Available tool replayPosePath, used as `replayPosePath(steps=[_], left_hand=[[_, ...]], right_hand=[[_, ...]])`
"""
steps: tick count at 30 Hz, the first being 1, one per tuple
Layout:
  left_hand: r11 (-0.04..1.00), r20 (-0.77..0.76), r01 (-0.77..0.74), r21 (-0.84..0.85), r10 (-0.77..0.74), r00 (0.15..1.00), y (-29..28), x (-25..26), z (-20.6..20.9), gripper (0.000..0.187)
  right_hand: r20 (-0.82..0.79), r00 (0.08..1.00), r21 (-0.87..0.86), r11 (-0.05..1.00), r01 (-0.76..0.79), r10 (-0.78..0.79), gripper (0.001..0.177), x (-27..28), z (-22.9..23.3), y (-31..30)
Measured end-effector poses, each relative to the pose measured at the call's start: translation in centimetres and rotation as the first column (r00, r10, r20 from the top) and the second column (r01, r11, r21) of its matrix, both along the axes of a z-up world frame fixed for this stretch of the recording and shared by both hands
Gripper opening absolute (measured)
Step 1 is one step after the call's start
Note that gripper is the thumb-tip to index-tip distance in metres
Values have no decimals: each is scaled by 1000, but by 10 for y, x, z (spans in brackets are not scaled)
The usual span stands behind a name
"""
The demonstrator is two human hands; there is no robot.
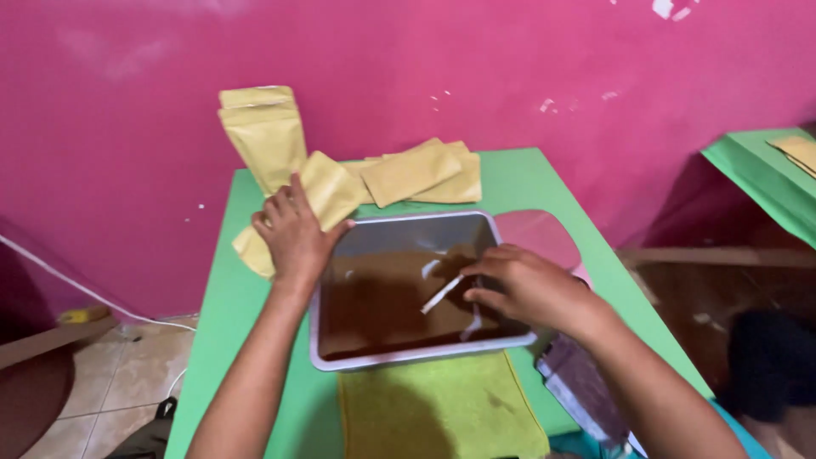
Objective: Stirring and leveling coffee powder in a metal tray using a small spoon on a digital scale.
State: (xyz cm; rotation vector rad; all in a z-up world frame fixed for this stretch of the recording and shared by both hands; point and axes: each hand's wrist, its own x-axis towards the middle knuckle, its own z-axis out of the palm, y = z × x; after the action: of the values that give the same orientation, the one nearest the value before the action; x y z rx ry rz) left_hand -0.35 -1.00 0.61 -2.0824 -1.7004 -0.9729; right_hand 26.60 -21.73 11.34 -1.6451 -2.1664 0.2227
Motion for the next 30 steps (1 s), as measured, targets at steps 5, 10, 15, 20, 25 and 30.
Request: replayPosePath(steps=[5,10,15,20,25,30], left_hand=[[998,35,37,-59,-35,999,3,2,-2,119],[993,31,34,-114,-30,999,3,1,-3,121],[998,18,-6,-56,7,1000,10,3,-10,123],[998,15,-3,-56,4,1000,6,4,-7,123],[997,-1,52,-62,-52,999,10,3,2,124],[998,-36,49,45,-47,998,21,23,52,121]], right_hand=[[342,936,-556,821,133,80,41,-34,-8,55],[355,931,-515,849,121,83,30,20,-61,85],[557,822,-224,932,284,-117,29,63,-77,110],[229,964,-582,812,28,131,30,-17,-51,65],[220,974,-422,906,46,53,27,-9,-43,69],[535,837,-29,987,157,-117,30,37,-95,110]])
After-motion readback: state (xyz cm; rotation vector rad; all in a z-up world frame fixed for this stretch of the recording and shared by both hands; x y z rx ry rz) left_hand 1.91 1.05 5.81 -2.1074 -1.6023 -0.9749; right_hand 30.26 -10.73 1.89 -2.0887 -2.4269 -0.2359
